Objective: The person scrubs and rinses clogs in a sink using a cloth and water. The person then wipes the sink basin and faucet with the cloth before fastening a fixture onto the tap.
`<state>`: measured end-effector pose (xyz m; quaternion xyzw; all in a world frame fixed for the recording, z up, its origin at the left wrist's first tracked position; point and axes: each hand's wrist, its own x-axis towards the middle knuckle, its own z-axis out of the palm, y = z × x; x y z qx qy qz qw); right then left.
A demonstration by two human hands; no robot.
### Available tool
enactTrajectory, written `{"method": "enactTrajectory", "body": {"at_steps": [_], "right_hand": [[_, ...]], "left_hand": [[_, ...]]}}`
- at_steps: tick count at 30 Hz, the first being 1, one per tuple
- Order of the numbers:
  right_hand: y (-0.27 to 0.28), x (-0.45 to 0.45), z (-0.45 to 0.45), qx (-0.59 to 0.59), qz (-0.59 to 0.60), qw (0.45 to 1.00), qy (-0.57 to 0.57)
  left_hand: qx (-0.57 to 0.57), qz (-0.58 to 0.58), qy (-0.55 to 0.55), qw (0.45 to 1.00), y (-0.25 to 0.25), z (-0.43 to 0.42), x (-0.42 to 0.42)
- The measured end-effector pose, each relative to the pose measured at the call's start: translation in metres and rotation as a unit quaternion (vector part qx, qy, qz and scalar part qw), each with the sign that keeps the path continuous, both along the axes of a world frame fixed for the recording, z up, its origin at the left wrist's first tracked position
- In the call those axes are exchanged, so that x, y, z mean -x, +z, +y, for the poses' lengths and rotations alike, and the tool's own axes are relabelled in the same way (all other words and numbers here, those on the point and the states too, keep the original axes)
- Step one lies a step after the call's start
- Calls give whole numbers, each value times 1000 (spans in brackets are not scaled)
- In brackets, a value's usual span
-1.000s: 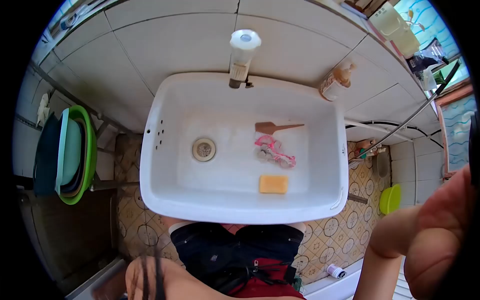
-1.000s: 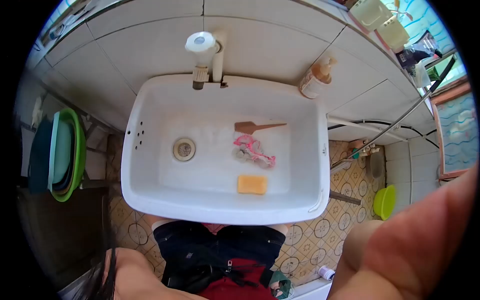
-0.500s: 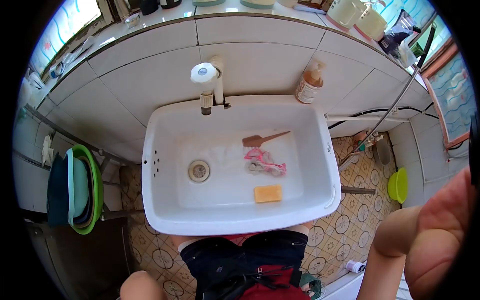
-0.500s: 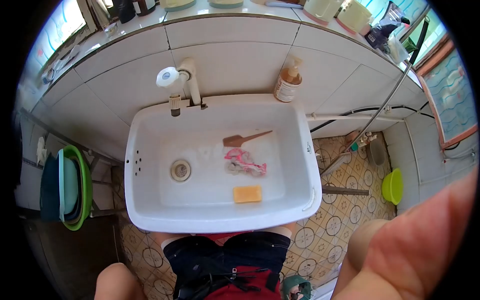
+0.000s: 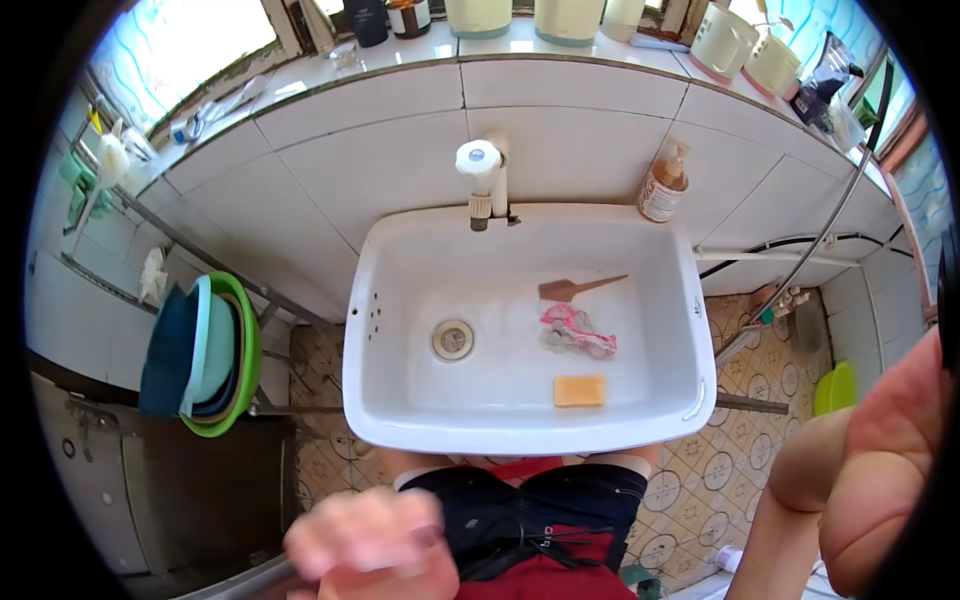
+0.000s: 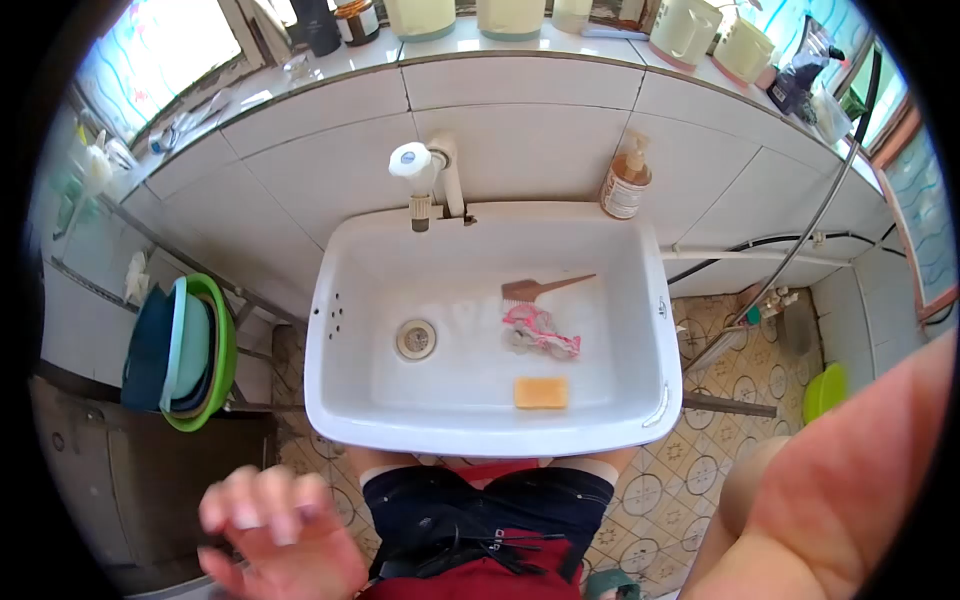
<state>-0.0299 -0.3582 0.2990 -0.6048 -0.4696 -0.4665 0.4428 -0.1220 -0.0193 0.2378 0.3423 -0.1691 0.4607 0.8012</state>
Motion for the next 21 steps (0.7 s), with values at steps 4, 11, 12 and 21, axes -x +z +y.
{"method": "enactTrajectory", "body": {"at_steps": [4, 11, 12, 21], "right_hand": [[2, -2, 6, 4, 7, 1000, 5], [8, -5, 21, 7, 3, 1000, 14], [10, -8, 25, 12, 4, 1000, 15], [14, -19, 41, 9, 11, 1000, 13]], "left_hand": [[-3, 144, -425, 893, 31, 0, -7], [-47, 35, -663, 746, 10, -52, -22], [-43, 21, -680, 732, 10, -57, -23], [-18, -67, -794, 604, 12, -89, -9]]}}
